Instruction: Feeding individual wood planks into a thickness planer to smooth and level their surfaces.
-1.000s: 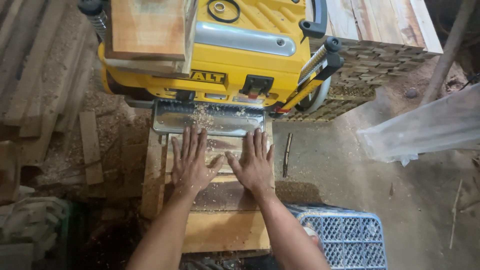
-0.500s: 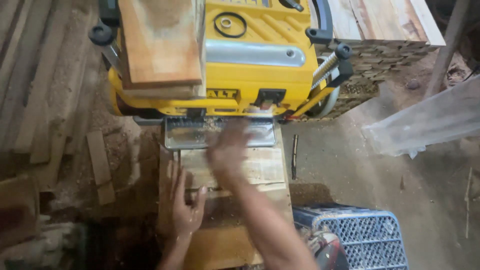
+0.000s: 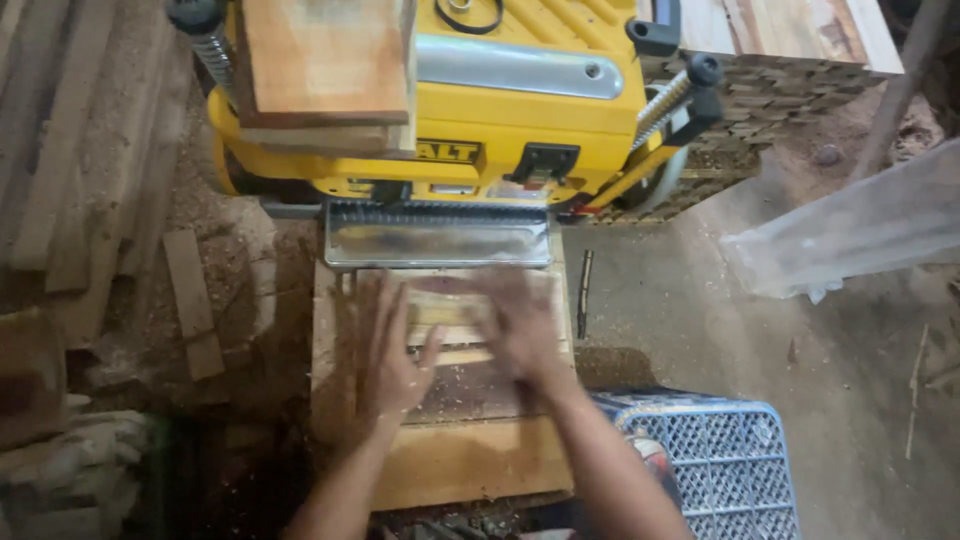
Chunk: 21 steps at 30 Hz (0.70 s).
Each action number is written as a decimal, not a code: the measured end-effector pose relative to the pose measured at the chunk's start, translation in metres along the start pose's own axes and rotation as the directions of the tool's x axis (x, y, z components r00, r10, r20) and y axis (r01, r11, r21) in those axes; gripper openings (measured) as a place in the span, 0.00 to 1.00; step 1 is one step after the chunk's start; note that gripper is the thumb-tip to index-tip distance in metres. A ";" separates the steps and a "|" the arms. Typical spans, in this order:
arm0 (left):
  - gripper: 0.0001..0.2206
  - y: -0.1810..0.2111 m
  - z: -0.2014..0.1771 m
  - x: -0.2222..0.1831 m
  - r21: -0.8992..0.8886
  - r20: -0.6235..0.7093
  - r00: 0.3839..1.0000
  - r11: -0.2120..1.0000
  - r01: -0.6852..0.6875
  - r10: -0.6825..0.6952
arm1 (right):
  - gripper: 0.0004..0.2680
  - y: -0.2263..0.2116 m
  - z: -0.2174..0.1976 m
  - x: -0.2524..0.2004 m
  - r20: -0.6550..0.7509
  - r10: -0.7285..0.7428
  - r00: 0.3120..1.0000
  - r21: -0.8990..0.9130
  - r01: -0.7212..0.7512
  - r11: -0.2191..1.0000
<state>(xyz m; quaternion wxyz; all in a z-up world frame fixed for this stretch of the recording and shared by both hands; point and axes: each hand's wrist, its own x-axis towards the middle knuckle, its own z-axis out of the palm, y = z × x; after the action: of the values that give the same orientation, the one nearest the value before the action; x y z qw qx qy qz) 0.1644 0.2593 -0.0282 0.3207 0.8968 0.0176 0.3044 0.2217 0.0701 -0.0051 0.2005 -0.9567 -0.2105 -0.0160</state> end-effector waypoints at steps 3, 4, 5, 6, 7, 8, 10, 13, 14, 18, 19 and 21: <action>0.32 0.045 0.007 0.000 0.050 0.333 0.941 0.995 -0.088 0.066 | 0.27 0.087 -0.014 -0.046 -0.017 0.585 0.811 -0.019 -0.585 0.811; 0.32 0.054 0.022 -0.008 0.048 0.335 0.940 0.995 -0.085 0.064 | 0.27 0.111 -0.006 -0.059 -0.015 0.587 0.809 -0.023 -0.587 0.809; 0.31 0.064 0.038 -0.015 0.050 0.448 0.875 0.972 -0.232 0.185 | 0.28 0.136 0.001 -0.072 -0.056 0.649 0.759 -0.020 -0.651 0.759; 0.29 0.072 0.057 -0.018 0.036 0.547 0.782 0.925 -0.379 0.299 | 0.29 0.162 0.009 -0.079 -0.106 0.702 0.704 -0.010 -0.707 0.707; 0.29 0.078 0.065 -0.018 0.035 0.542 0.783 0.923 -0.382 0.304 | 0.29 0.149 -0.001 -0.080 -0.113 0.701 0.705 -0.009 -0.706 0.708; 0.30 0.084 0.071 -0.018 0.018 0.670 0.678 0.907 -0.420 0.301 | 0.28 0.134 -0.009 -0.081 -0.085 0.654 0.752 0.017 -0.655 0.756; 0.32 0.078 0.066 -0.012 -0.012 0.786 0.546 0.891 -0.454 0.289 | 0.27 0.108 -0.015 -0.085 -0.055 0.611 0.790 0.044 -0.609 0.792; 0.36 0.040 0.018 0.014 0.046 0.412 0.878 0.957 -0.286 0.243 | 0.25 0.081 0.001 -0.092 -0.071 0.489 0.869 0.043 -0.487 0.872; 0.32 0.027 -0.009 0.029 0.204 0.518 0.855 0.970 -0.131 0.007 | 0.24 0.075 0.013 -0.098 -0.141 0.387 0.911 -0.041 -0.396 0.917; 0.31 -0.068 -0.033 0.005 0.572 0.259 0.960 0.818 -0.060 -0.110 | 0.26 -0.016 0.040 -0.103 -0.265 0.150 0.952 -0.182 -0.203 0.962; 0.31 -0.070 -0.044 0.003 0.563 0.272 0.957 0.824 -0.069 -0.105 | 0.26 -0.044 0.057 -0.105 -0.264 0.165 0.950 -0.187 -0.218 0.958; 0.21 -0.065 -0.059 0.003 0.497 0.282 0.956 0.865 -0.073 -0.081 | 0.22 -0.096 0.086 -0.116 -0.110 -0.096 0.989 0.250 0.121 0.961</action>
<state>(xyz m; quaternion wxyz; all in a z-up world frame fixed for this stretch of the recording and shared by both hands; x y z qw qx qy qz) 0.1445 0.3446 -0.0291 0.0762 0.9842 0.0501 0.1520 0.0718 0.1377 -0.0612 0.3309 -0.9080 -0.2529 -0.0460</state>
